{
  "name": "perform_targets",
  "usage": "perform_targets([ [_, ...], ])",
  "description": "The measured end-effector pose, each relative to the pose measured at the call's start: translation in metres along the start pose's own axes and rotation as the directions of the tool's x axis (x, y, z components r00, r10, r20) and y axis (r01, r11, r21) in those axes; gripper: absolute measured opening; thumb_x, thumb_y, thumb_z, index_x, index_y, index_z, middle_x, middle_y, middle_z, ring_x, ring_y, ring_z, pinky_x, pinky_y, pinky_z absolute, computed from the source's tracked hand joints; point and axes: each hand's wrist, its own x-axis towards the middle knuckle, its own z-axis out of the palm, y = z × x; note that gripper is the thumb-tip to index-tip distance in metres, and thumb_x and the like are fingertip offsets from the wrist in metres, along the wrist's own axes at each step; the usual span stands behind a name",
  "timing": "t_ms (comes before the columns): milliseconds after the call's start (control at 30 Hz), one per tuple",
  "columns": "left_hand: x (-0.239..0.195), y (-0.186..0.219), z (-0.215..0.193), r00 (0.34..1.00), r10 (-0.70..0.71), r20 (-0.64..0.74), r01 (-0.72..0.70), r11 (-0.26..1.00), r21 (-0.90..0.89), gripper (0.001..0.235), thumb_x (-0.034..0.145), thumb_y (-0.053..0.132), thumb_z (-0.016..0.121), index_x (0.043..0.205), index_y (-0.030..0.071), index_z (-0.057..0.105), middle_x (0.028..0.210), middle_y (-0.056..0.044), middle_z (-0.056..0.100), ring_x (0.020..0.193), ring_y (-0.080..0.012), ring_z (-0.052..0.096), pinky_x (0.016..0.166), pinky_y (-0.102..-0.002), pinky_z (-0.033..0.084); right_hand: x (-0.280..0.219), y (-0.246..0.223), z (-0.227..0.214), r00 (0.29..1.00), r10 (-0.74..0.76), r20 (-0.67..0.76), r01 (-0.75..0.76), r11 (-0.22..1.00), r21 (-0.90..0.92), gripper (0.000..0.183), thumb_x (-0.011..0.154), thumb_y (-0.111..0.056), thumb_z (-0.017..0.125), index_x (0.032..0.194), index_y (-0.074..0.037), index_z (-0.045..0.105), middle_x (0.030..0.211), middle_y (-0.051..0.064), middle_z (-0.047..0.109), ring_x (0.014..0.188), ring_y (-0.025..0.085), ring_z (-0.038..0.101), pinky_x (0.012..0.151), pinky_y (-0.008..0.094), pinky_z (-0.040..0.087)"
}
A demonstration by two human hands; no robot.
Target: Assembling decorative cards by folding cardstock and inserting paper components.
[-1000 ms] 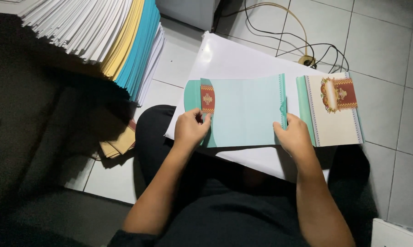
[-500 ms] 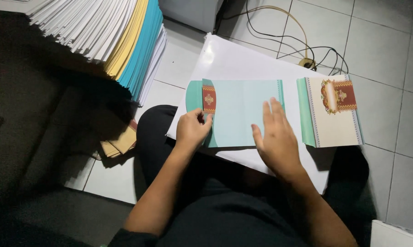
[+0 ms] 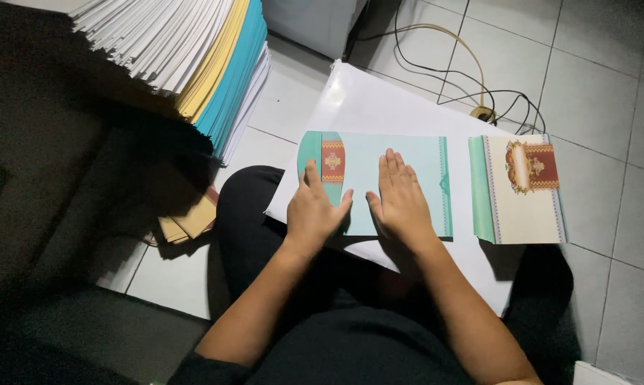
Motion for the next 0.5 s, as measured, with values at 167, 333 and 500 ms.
perform_targets([
  [167,0.002,-0.023,0.007,0.997,0.077,-0.009,-0.075,0.987,0.143,0.062,0.081,0.034,0.071,0.125,-0.005,0.053,0.100,-0.020,0.059,0.091,-0.0440,0.069,0.070,-0.053,0.060,0.001,-0.001,-0.004,0.999,0.017,0.049,-0.017,1.000,-0.006,0.076,0.105,-0.052,0.029,0.160,0.001,0.025,0.167,0.023,0.024,0.155,0.033,0.022,0.126,0.046,0.011],
  [333,0.005,-0.034,-0.009,1.000,0.022,0.019,-0.024,0.994,0.105,0.020,0.087,0.021,0.060,0.095,0.003,0.061,0.079,-0.012,0.059,0.075,-0.0365,0.070,0.060,-0.045,0.058,-0.001,-0.004,-0.012,0.999,0.045,0.019,-0.046,0.998,0.047,0.077,0.103,-0.056,0.031,0.158,-0.002,0.031,0.166,0.020,0.028,0.155,0.030,0.025,0.126,0.044,0.012],
  [500,0.009,-0.036,-0.019,1.000,-0.013,-0.010,0.015,0.979,0.202,0.015,0.090,0.019,0.064,0.092,0.005,0.058,0.078,-0.010,0.059,0.076,-0.0336,0.069,0.061,-0.045,0.058,-0.007,0.003,-0.014,0.998,0.043,-0.045,-0.037,0.991,0.130,0.076,0.100,-0.060,0.042,0.155,-0.008,0.040,0.163,0.015,0.035,0.153,0.027,0.030,0.126,0.042,0.018],
])
